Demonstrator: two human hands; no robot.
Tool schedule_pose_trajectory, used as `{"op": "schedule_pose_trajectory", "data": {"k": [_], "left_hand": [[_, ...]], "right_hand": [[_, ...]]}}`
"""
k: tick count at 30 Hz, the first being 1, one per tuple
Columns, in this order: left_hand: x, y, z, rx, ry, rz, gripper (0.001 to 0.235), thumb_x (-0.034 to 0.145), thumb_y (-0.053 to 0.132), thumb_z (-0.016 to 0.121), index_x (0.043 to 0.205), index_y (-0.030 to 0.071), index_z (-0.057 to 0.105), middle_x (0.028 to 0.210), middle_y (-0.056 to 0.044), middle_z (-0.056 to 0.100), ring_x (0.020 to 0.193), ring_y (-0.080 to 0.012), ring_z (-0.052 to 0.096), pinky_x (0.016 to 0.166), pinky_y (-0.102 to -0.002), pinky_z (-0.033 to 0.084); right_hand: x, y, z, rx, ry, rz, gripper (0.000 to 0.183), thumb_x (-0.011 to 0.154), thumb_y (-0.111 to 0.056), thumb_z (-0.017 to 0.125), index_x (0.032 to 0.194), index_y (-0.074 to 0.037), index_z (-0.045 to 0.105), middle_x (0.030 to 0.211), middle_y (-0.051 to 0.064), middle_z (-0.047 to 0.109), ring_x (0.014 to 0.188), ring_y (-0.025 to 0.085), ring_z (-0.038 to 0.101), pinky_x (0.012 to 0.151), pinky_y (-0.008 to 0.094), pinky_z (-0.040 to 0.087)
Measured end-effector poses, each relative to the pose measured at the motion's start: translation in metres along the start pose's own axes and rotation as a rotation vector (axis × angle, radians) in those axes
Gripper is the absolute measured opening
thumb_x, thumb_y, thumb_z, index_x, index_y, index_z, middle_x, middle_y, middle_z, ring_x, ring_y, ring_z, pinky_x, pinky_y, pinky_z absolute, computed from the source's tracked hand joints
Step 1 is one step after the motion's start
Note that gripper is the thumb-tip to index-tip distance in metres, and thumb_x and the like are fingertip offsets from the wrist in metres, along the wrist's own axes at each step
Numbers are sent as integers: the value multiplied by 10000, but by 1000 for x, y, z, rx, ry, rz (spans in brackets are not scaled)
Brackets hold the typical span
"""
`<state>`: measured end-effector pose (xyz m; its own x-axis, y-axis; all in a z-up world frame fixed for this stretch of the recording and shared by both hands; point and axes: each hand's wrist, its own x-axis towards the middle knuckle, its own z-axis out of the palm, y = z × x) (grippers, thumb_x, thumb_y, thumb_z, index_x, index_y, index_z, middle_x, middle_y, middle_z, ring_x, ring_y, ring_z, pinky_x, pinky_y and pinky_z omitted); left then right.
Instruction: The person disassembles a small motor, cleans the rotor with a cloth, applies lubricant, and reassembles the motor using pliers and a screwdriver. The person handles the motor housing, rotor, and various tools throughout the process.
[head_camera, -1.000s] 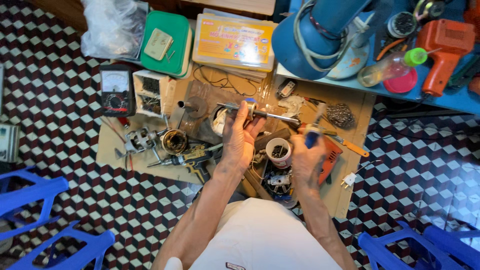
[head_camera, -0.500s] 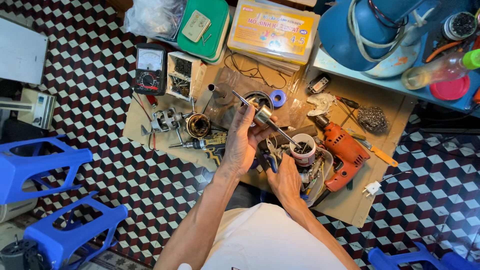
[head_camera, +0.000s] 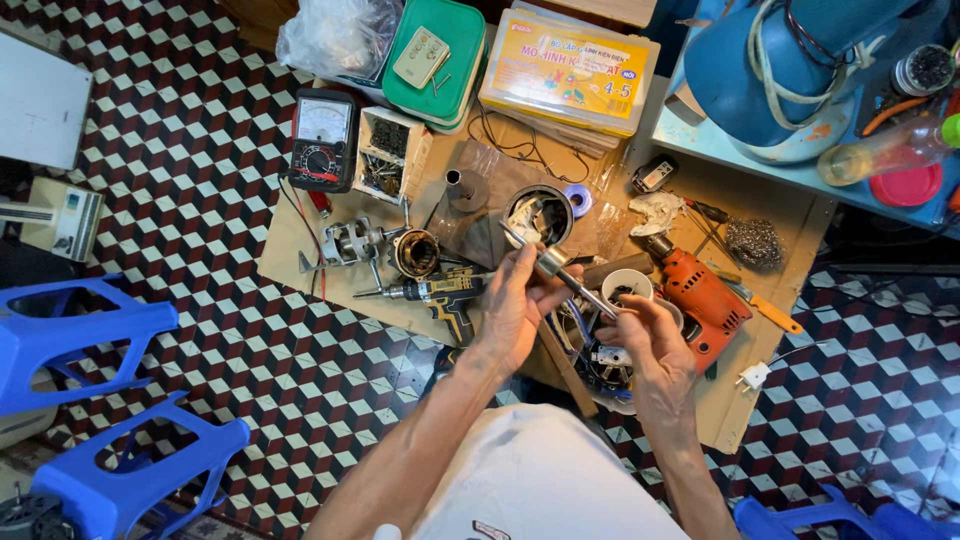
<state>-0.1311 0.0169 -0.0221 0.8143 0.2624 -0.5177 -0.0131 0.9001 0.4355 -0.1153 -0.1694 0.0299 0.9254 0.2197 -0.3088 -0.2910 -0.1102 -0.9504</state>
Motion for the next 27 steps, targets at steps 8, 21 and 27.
{"op": "schedule_pose_trajectory", "data": {"k": [8, 21, 27], "left_hand": [[-17, 4, -5, -156, 1, -333, 348, 1067, 340, 569, 1218, 27, 585, 1151, -144, 696, 1044, -293, 727, 913, -456, 626], [9, 136, -216, 649, 367, 21, 527, 930, 254, 654, 1376, 31, 483, 1259, -157, 651, 1055, -192, 641, 892, -328, 576], [53, 130, -257, 770, 315, 13, 839, 752, 168, 740, 1474, -23, 357, 1349, -193, 620, 1233, -257, 619, 1071, -356, 446]], "right_hand": [[-31, -33, 49, -101, 86, -210, 222, 1063, -83, 570, 1233, 54, 613, 1098, 179, 723, 972, 203, 737, 880, 338, 632], [-16, -10, 165, 25, 185, -159, 206, 1113, -151, 560, 1139, 48, 607, 992, 150, 713, 847, 203, 730, 774, 326, 644], [16, 44, 204, 159, 65, -77, 204, 1089, -171, 571, 1083, 30, 609, 945, 135, 713, 816, 187, 731, 741, 301, 624]]}}
